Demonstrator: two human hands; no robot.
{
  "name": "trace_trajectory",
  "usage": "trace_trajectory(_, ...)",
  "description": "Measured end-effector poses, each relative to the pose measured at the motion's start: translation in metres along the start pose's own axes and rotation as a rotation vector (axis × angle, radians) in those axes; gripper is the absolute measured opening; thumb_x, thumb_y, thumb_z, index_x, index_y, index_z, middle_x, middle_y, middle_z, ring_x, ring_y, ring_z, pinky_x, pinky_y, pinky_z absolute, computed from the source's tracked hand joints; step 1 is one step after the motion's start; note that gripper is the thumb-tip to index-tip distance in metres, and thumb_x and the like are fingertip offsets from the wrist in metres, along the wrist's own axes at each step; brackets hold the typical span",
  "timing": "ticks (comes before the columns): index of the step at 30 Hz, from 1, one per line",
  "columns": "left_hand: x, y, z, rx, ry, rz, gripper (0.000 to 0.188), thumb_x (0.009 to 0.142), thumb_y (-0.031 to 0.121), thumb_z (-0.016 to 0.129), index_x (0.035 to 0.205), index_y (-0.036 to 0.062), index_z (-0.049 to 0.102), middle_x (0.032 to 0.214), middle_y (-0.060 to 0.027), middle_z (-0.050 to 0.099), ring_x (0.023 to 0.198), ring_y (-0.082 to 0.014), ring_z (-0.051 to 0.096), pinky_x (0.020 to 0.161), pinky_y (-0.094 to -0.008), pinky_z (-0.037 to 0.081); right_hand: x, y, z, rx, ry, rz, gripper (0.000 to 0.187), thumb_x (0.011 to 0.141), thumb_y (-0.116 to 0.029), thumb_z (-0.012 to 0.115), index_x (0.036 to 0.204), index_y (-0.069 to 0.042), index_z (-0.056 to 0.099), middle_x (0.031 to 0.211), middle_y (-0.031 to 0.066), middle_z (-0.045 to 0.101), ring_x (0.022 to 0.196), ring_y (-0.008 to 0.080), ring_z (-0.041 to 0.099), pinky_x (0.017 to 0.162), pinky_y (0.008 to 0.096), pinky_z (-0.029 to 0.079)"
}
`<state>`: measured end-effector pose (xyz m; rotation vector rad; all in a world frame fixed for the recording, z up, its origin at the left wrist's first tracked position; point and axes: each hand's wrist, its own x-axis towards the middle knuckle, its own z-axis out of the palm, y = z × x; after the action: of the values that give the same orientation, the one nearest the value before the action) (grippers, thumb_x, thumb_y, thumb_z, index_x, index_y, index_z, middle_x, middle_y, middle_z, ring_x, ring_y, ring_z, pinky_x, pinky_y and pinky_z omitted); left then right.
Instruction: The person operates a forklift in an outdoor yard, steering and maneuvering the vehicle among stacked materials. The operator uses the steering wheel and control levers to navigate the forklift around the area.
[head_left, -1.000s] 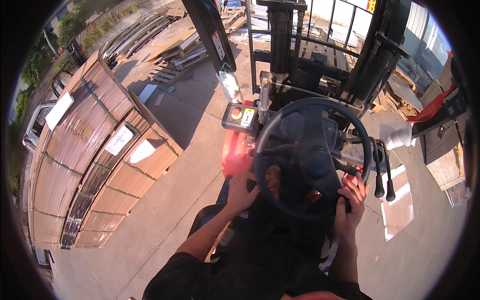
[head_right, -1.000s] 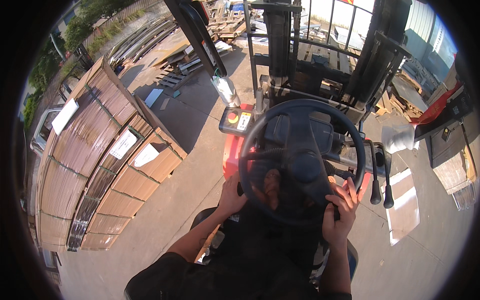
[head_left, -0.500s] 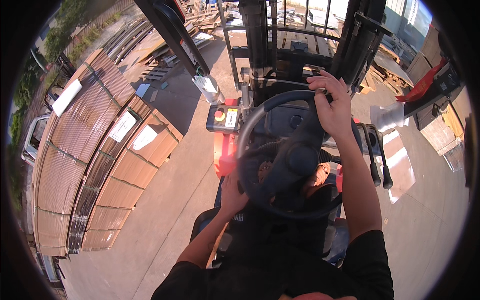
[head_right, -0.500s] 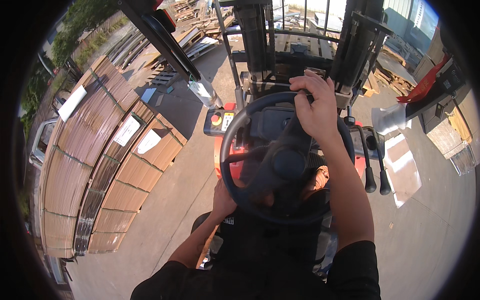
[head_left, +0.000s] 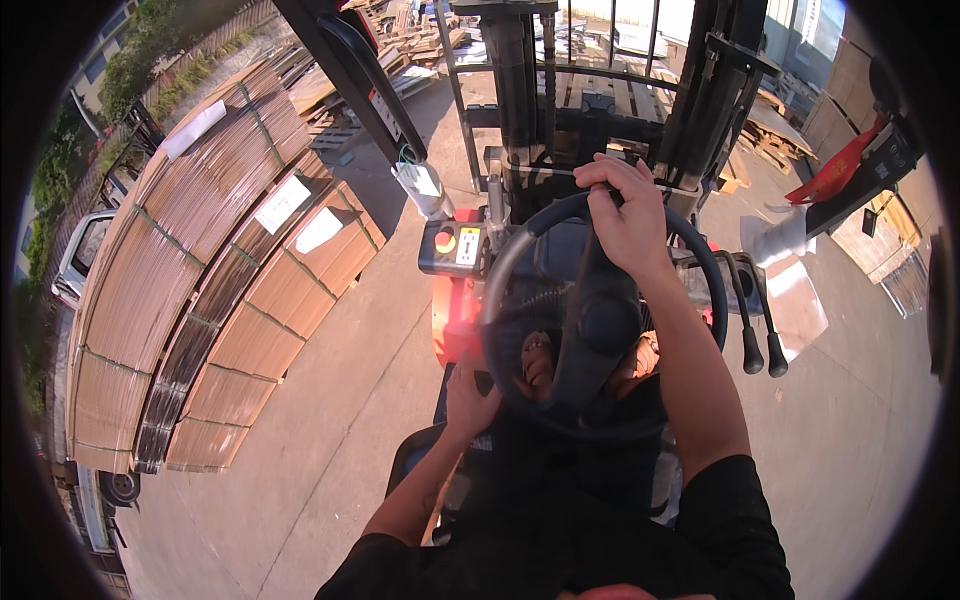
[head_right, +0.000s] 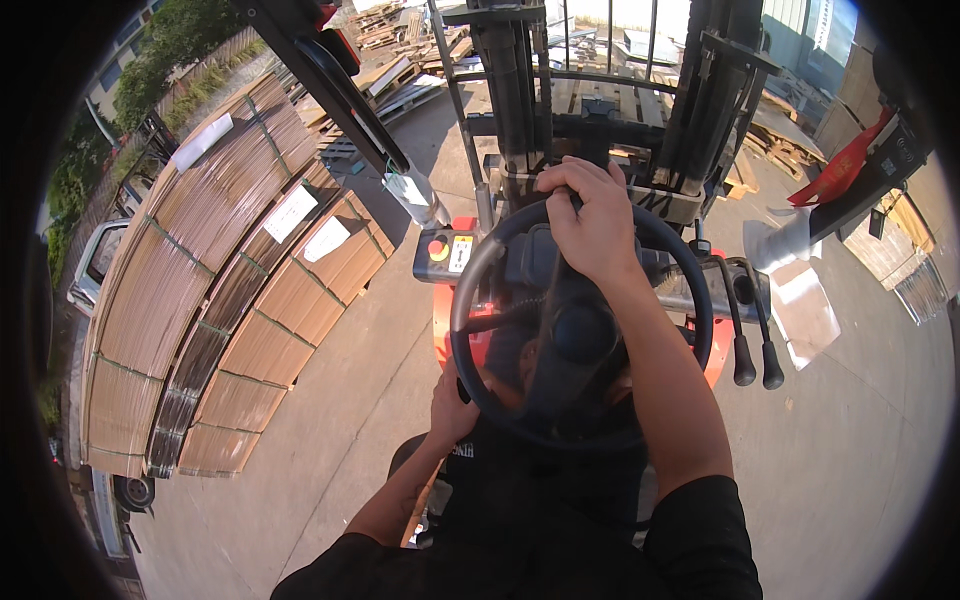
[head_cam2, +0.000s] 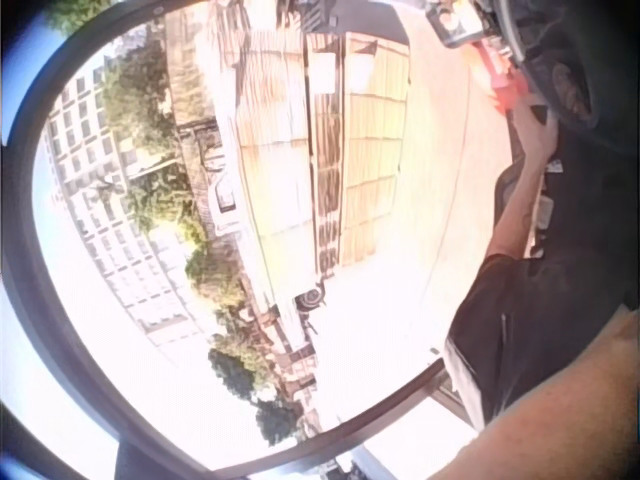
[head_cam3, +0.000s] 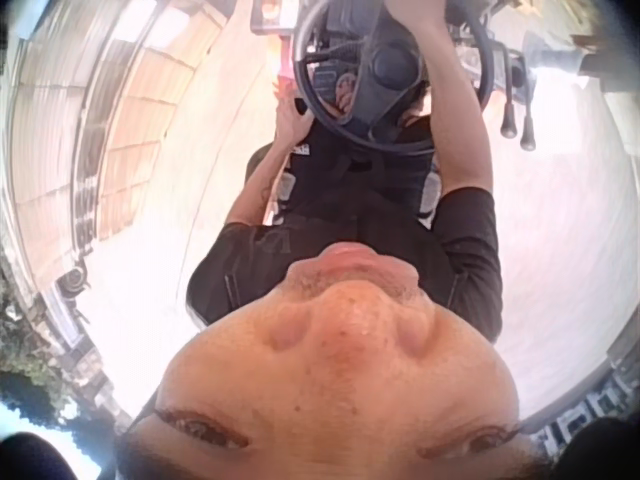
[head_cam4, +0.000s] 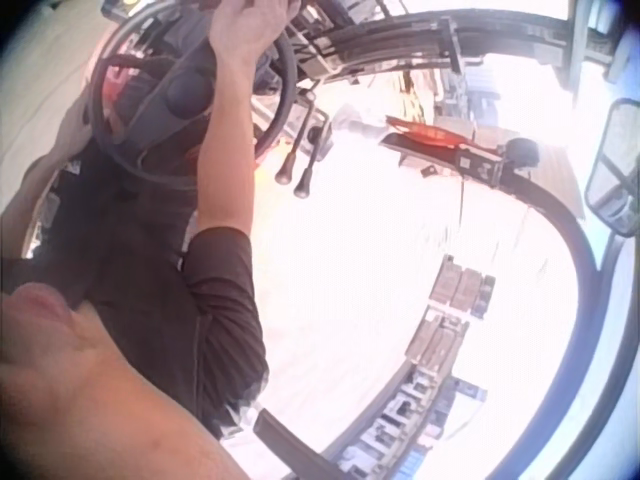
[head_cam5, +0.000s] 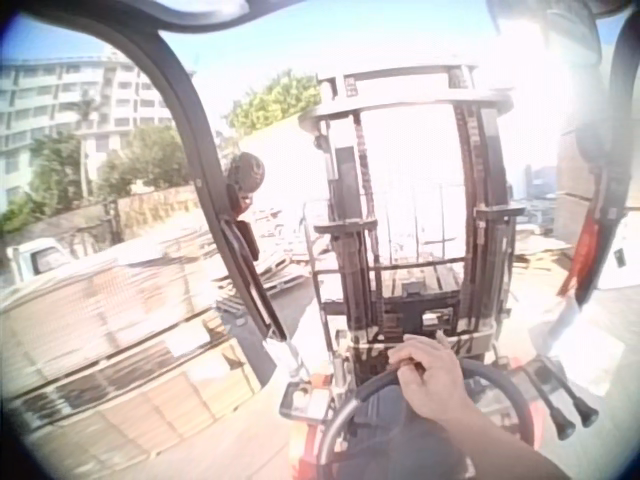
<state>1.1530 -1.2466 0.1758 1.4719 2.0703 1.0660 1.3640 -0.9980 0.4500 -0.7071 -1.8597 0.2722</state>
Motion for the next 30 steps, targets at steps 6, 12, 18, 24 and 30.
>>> trace_trajectory(6, -0.076, -0.007, -0.024, -0.020, -0.020, 0.026, 0.093, 0.097, 0.044, 0.082, 0.162, -0.0104, 0.045, 0.156, -0.0377, 0.058, 0.144, -0.0526, 0.057, 0.120, -0.0582, 0.047, -0.052, -0.062, -0.017, 0.008, 0.005, -0.032, 0.015, 0.098, -0.009, 0.064, 0.104, -0.011, 0.078, 0.112, 0.0077, 0.083, 0.130, 0.0350, 0.073, 0.125, 0.0620, 0.036)
trace_trajectory(12, -0.143, -0.017, -0.050, 0.010, -0.018, 0.050, 0.092, 0.096, 0.043, 0.083, 0.162, -0.0091, 0.045, 0.153, -0.0357, 0.060, 0.142, -0.0520, 0.058, 0.119, -0.0576, 0.048, -0.097, -0.123, -0.032, -0.030, 0.020, -0.041, 0.015, 0.098, -0.010, 0.064, 0.103, -0.011, 0.078, 0.111, 0.0080, 0.083, 0.128, 0.0348, 0.073, 0.125, 0.0624, 0.036)
trace_trajectory(18, -0.227, -0.031, -0.073, -0.013, -0.026, 0.049, 0.095, 0.096, 0.044, 0.084, 0.162, -0.0102, 0.044, 0.154, -0.0366, 0.059, 0.144, -0.0528, 0.057, 0.121, -0.0571, 0.047, -0.151, -0.191, -0.051, -0.021, 0.025, -0.050, 0.013, 0.097, -0.010, 0.065, 0.101, -0.010, 0.077, 0.107, 0.0081, 0.081, 0.120, 0.0332, 0.074, 0.122, 0.0611, 0.038)
trace_trajectory(24, -0.358, -0.054, -0.096, -0.025, -0.043, 0.016, 0.096, 0.096, 0.047, 0.084, 0.163, -0.0105, 0.044, 0.157, -0.0373, 0.058, 0.146, -0.0535, 0.056, 0.122, -0.0574, 0.047, -0.248, -0.283, -0.080, -0.039, 0.032, -0.087, 0.011, 0.095, -0.010, 0.064, 0.098, -0.010, 0.075, 0.100, 0.0071, 0.078, 0.106, 0.0332, 0.074, 0.117, 0.0590, 0.041)
trace_trajectory(30, -0.444, -0.070, -0.113, -0.035, -0.014, 0.053, 0.096, 0.096, 0.046, 0.084, 0.162, -0.0104, 0.045, 0.157, -0.0371, 0.057, 0.146, -0.0535, 0.056, 0.122, -0.0579, 0.047, -0.306, -0.348, -0.100, -0.054, 0.029, -0.098, 0.011, 0.095, -0.010, 0.064, 0.097, -0.010, 0.075, 0.101, 0.0070, 0.078, 0.105, 0.0330, 0.074, 0.110, 0.0568, 0.043)
